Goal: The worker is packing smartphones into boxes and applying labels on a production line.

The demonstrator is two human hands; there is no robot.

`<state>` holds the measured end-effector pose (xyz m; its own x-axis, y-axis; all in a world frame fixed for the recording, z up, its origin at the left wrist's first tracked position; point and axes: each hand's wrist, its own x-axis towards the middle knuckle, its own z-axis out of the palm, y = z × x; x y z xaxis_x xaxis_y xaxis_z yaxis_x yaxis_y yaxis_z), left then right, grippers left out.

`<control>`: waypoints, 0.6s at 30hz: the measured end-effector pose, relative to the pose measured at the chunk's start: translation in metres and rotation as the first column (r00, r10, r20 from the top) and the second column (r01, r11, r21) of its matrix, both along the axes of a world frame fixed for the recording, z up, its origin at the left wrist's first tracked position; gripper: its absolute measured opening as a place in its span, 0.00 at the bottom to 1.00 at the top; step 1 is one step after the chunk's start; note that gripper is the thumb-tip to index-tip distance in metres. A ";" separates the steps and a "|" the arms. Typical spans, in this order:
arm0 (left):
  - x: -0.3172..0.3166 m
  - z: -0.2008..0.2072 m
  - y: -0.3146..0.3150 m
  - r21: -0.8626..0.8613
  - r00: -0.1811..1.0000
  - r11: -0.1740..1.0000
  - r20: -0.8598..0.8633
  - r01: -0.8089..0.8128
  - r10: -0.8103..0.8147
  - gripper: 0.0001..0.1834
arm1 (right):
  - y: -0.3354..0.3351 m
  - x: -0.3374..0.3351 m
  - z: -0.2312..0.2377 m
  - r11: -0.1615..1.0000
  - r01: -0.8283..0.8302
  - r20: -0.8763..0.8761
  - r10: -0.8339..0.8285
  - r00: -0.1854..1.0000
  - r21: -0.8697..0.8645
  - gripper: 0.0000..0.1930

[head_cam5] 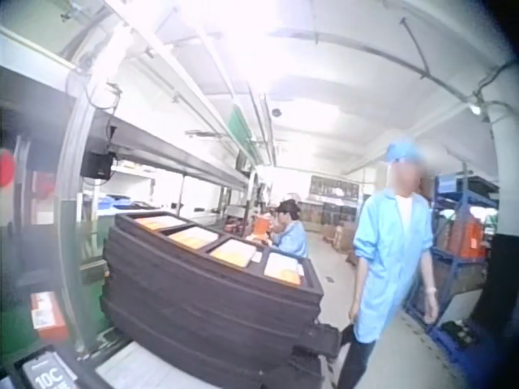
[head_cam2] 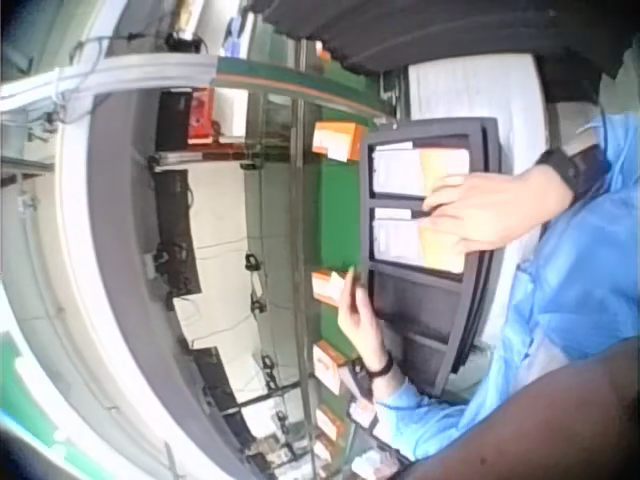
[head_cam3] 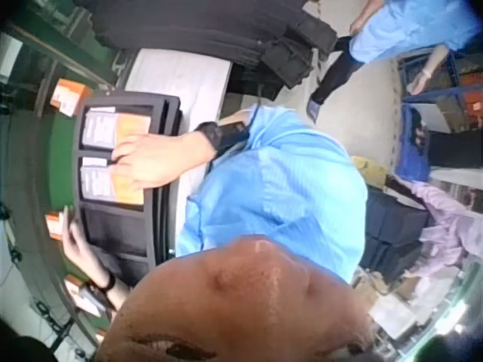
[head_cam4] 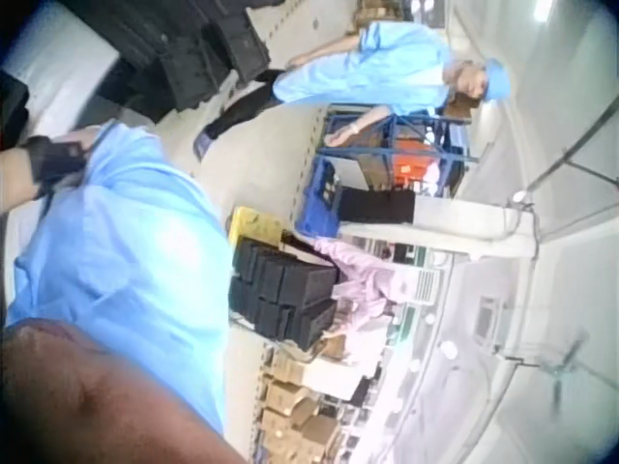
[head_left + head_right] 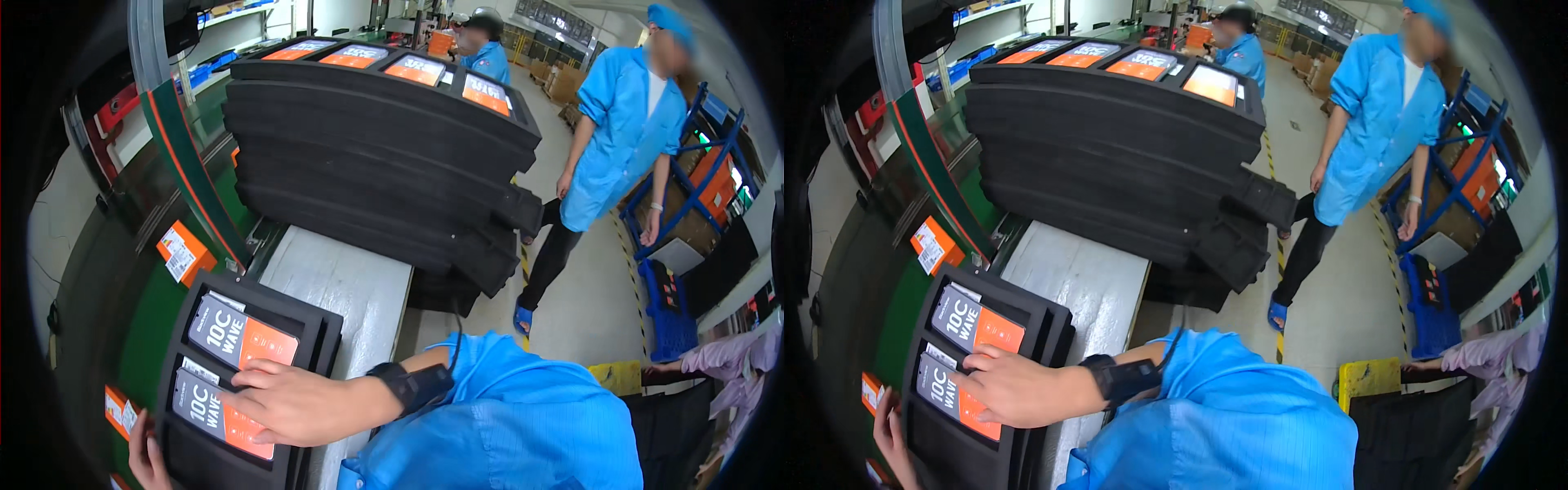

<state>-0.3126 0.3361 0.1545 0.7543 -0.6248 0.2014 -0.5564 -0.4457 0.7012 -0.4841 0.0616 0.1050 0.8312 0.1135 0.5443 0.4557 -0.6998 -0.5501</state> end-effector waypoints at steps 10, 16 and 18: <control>-0.010 -0.028 -0.044 -0.295 0.974 0.954 0.191 -0.062 0.122 0.18 | 0.008 0.009 0.004 0.997 0.056 -0.121 -0.049 0.991 0.058 0.27; -0.005 -0.025 -0.020 -0.355 0.969 0.929 0.176 -0.104 0.175 0.19 | 0.022 0.022 0.013 0.999 -0.051 -0.152 0.053 0.987 0.015 0.28; -0.007 -0.026 -0.017 -0.340 0.969 0.935 0.179 -0.100 0.168 0.19 | 0.015 0.026 0.021 0.994 0.016 -0.206 -0.037 0.978 -0.105 0.29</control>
